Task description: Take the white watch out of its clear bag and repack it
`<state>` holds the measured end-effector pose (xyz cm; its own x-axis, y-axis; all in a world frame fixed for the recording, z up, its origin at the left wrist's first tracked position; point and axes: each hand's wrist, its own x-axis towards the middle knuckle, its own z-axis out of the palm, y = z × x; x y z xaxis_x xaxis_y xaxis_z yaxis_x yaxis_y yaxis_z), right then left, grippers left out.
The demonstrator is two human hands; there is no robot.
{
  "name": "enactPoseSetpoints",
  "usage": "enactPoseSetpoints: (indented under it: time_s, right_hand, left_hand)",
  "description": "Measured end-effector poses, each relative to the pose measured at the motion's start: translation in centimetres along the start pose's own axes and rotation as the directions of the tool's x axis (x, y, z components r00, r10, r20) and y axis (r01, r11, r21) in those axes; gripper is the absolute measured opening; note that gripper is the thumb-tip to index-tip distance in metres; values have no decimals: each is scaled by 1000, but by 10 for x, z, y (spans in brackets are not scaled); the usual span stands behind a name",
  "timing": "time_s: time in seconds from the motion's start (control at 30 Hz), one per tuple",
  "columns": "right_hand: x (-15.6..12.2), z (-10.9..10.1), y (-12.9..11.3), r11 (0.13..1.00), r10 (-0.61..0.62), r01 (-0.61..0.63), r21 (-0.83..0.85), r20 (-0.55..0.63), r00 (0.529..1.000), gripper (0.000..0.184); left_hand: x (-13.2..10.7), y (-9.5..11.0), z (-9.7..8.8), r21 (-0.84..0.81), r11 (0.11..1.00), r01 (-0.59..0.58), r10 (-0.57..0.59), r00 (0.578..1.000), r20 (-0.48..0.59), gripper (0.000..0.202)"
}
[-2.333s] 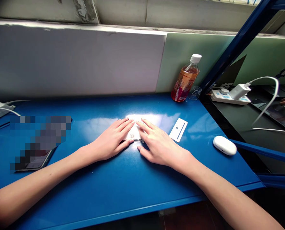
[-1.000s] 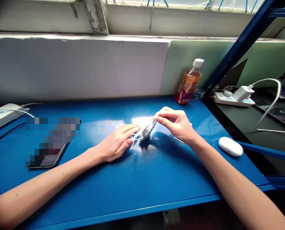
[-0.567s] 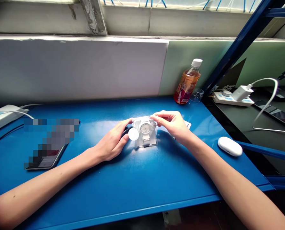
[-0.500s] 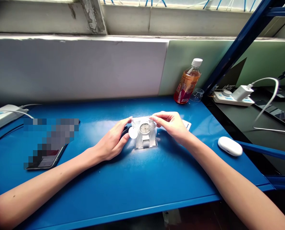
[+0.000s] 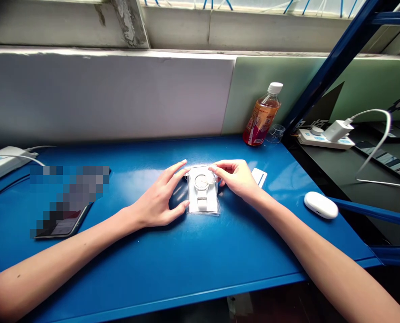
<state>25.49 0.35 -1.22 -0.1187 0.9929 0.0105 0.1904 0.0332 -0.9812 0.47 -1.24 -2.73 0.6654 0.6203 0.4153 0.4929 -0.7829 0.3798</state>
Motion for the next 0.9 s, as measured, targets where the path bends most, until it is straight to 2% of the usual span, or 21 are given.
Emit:
enactPoseSetpoints:
  time_s: [0.13, 0.3, 0.4, 0.47, 0.53, 0.57, 0.63, 0.7, 0.77, 0.9]
  right_hand:
    - [-1, 2, 0, 1000, 9, -9, -23, 20, 1000, 36]
    - [-2, 4, 1, 997, 22, -18, -80, 54, 998, 35]
    - [-3, 5, 5, 980, -36, 49, -194, 72, 997, 33]
    - [-4, 5, 7, 911, -171, 172, -375, 37, 985, 29]
    - [-7, 5, 8, 762, -351, 314, -566, 46, 935, 26]
    - [-8, 5, 8, 682, -418, 377, -627, 88, 904, 26]
    - [-12, 4, 5, 568, -463, 489, -663, 234, 855, 31]
    - [-14, 3, 2, 516, -415, 561, -647, 384, 825, 42]
    - [-16, 0, -1, 501, -326, 581, -641, 481, 814, 59]
    - [-17, -7, -5, 545, -137, 523, -655, 546, 826, 89]
  left_hand:
    - [1, 0, -1, 33, 999, -22, 20, 998, 65, 87]
    - [2, -1, 0, -21, 1000, -4, 7, 990, 138, 88]
    - [3, 0, -1, -31, 999, 16, -11, 989, 144, 86]
    - [3, 0, -1, -26, 999, 27, -23, 989, 144, 85]
    - [4, 0, 0, -15, 999, 40, -37, 990, 139, 83]
    - [4, 0, 0, -9, 999, 43, -42, 990, 134, 82]
    - [4, -1, 0, 2, 999, 43, -43, 992, 121, 80]
    - [4, -2, 1, 12, 999, 32, -33, 993, 115, 81]
    - [4, -2, 1, 22, 1000, 19, -21, 993, 118, 81]
    - [5, -2, 1, 42, 999, 20, -26, 990, 140, 79]
